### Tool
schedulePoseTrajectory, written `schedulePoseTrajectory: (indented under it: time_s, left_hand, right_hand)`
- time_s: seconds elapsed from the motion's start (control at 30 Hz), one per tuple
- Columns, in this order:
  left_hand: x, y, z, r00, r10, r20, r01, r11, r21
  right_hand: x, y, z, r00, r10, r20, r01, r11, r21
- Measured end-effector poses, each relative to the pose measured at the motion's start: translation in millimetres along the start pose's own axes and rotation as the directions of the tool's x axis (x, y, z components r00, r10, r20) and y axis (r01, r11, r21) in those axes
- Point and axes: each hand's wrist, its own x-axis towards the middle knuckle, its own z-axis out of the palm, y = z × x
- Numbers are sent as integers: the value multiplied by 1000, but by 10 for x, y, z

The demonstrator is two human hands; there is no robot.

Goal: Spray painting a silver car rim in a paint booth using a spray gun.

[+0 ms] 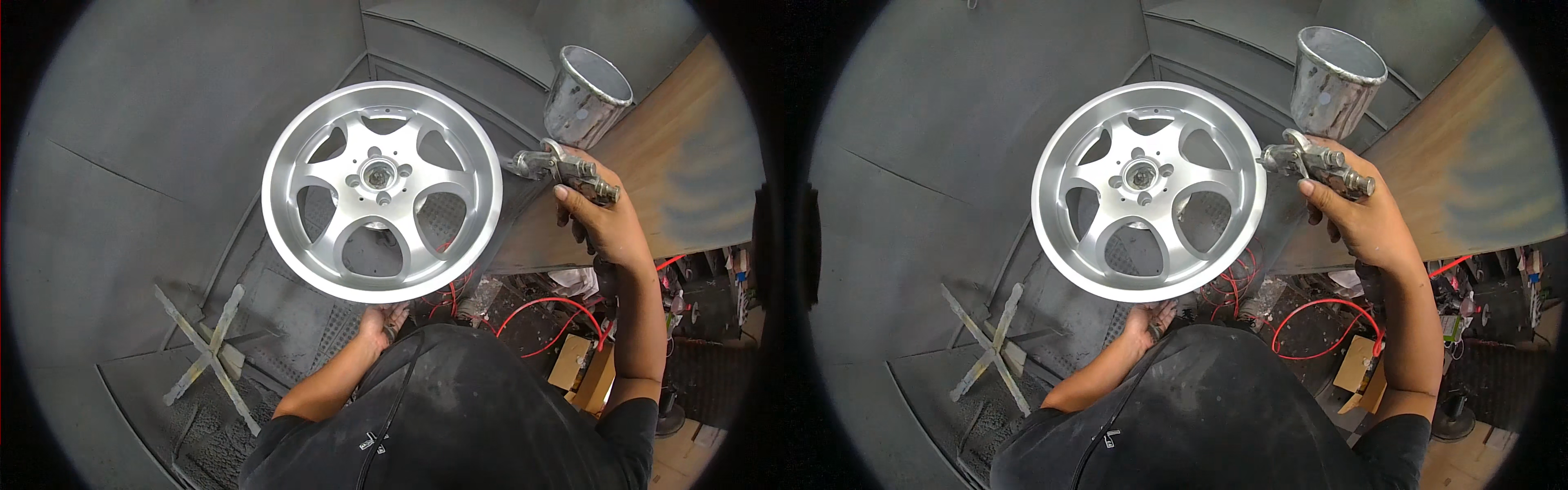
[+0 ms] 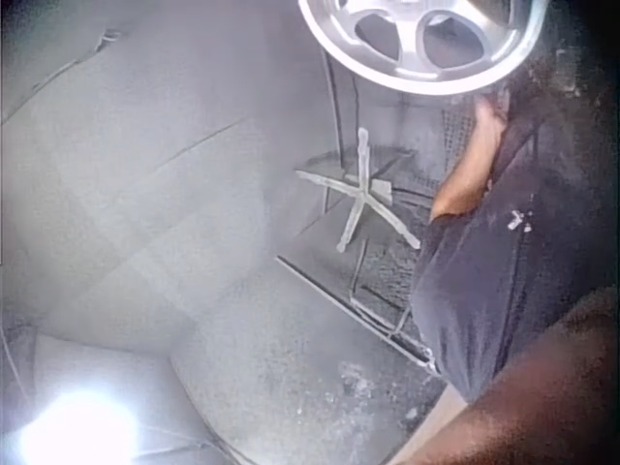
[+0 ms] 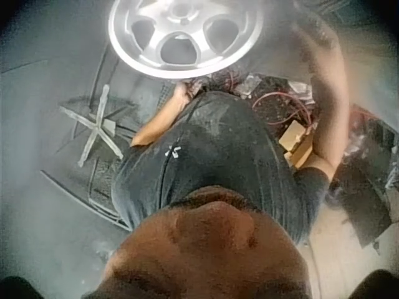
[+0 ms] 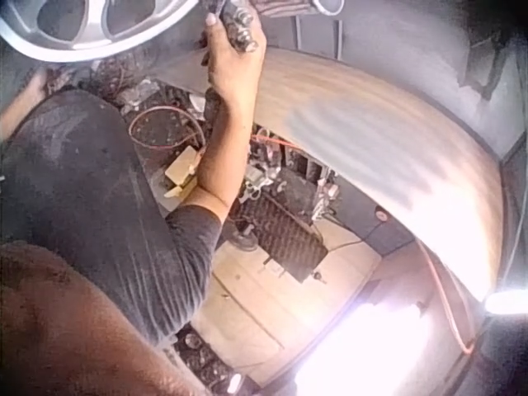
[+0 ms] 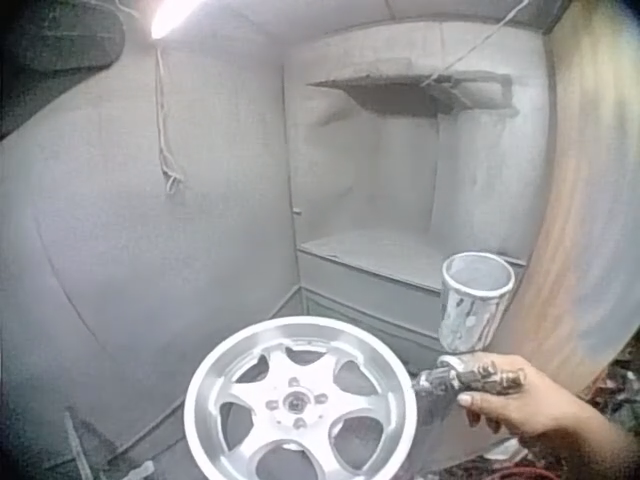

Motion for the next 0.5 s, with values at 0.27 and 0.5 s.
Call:
schedulePoseTrajectory:
  time_s: [0.27, 0.5]
  left_hand:
    - [-51, -99, 200, 985, 130, -110, -133, 991, -13]
    - [-176, -104, 365, 969, 189, -160, -198, 979, -44]
  right_hand:
    - [150, 75, -84, 997, 10, 75, -14, 998, 56]
    - [340, 337, -176, 999, -52, -4, 52, 997, -52]
